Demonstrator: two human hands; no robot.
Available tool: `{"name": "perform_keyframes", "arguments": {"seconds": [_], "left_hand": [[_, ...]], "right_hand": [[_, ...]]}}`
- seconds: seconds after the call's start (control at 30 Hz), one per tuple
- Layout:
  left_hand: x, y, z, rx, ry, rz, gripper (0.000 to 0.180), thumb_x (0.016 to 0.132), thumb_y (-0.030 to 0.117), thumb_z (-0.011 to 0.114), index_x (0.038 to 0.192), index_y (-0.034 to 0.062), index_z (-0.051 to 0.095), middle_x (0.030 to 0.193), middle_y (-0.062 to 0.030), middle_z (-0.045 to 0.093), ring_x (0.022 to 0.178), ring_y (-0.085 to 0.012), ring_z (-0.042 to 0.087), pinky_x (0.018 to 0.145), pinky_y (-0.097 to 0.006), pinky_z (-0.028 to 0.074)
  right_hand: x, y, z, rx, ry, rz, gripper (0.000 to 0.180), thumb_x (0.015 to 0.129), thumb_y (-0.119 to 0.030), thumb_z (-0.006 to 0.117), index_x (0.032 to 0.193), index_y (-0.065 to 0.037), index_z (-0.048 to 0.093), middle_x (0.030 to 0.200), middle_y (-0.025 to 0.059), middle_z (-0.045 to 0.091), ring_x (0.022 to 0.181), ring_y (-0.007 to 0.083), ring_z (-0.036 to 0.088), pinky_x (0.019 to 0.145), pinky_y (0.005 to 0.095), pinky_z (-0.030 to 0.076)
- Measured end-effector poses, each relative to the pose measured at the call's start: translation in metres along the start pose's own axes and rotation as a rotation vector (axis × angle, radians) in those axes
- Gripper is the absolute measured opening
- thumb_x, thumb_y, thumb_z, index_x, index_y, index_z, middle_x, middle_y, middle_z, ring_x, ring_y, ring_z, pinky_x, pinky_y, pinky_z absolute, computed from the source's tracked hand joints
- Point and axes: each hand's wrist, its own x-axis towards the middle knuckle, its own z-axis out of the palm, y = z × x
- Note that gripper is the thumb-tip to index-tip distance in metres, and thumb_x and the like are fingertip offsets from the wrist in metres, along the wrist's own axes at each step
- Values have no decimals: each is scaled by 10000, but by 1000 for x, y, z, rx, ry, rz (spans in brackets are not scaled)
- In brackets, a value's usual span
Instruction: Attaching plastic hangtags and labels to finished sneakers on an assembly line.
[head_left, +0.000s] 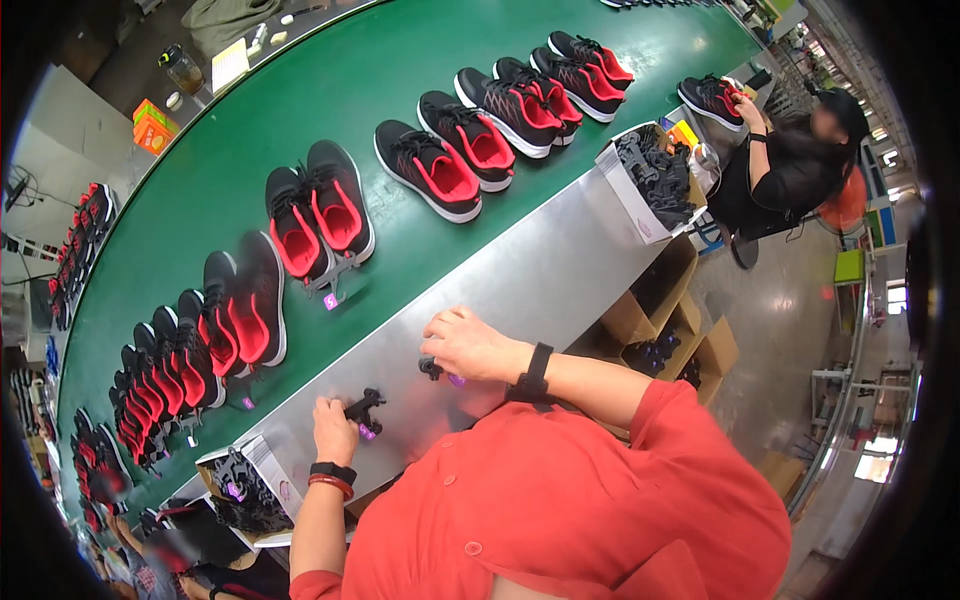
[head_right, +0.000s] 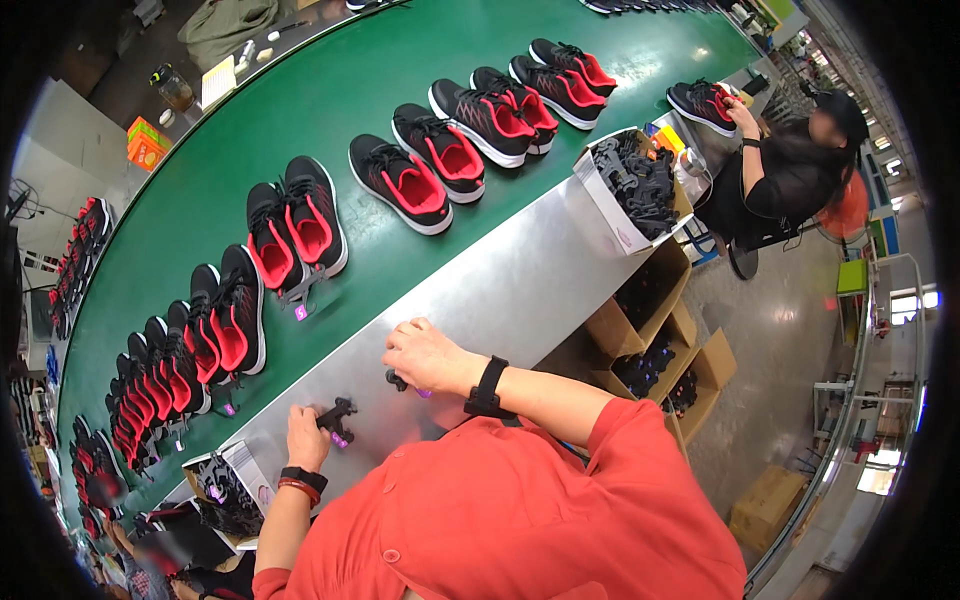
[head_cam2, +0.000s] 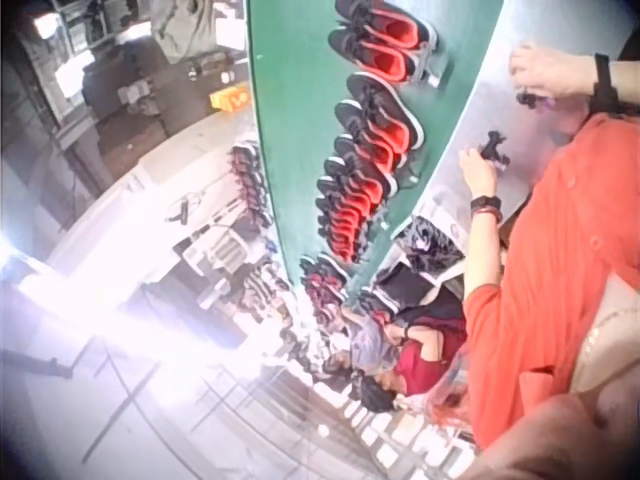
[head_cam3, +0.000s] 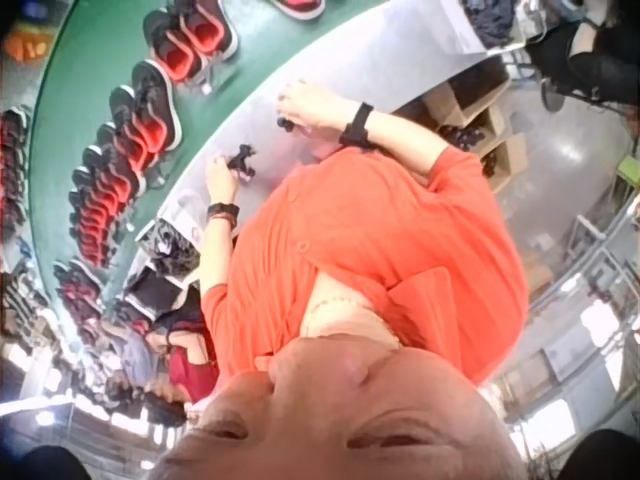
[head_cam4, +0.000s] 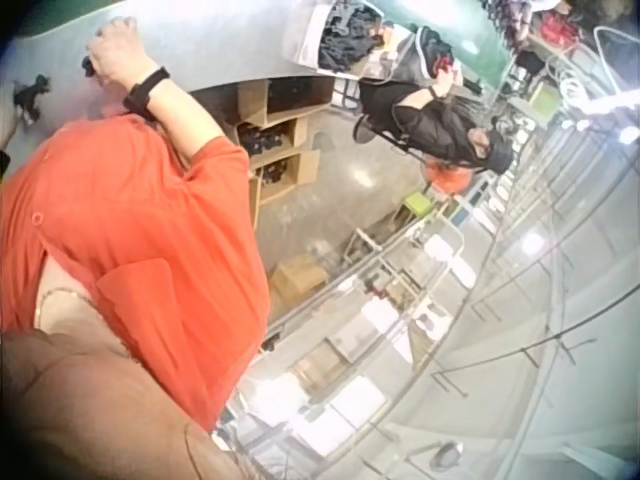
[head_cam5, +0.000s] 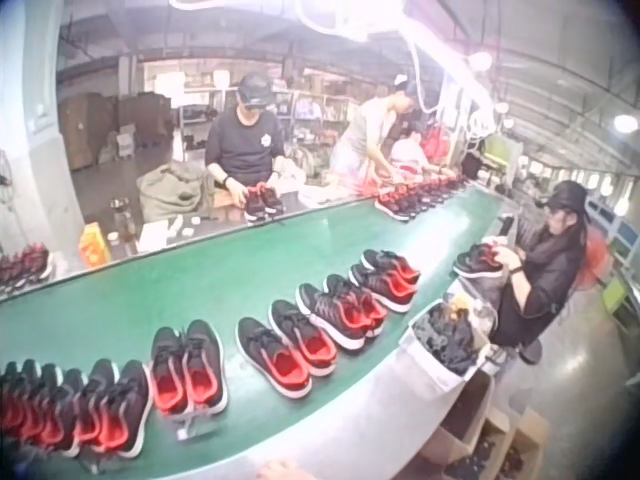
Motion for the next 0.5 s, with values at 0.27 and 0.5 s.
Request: {"name": "perform_keyframes", "arguments": {"seconds": [0.27, 0.5], "left_hand": [[1, 24, 6, 65, -145, -290, 306, 728, 112, 738, 997, 32, 614, 1043, -195, 544, 945, -402, 606, 815, -466, 515], [23, 49, -4, -82, 44, -355, 185, 785, 98, 610, 936, 2, 564, 995, -237, 557, 899, -451, 588, 782, -504, 483]], "right_hand": [[7, 62, -34, 87, -168, -15, 219, 812, -112, 644, 1029, -88, 666, 1145, 102, 587, 1148, 273, 514, 1019, 449, 363], [-3, 123, -81, 132, 97, -131, 199, 789, -100, 656, 986, -71, 673, 1093, 93, 598, 1063, 279, 543, 950, 415, 406]]}}
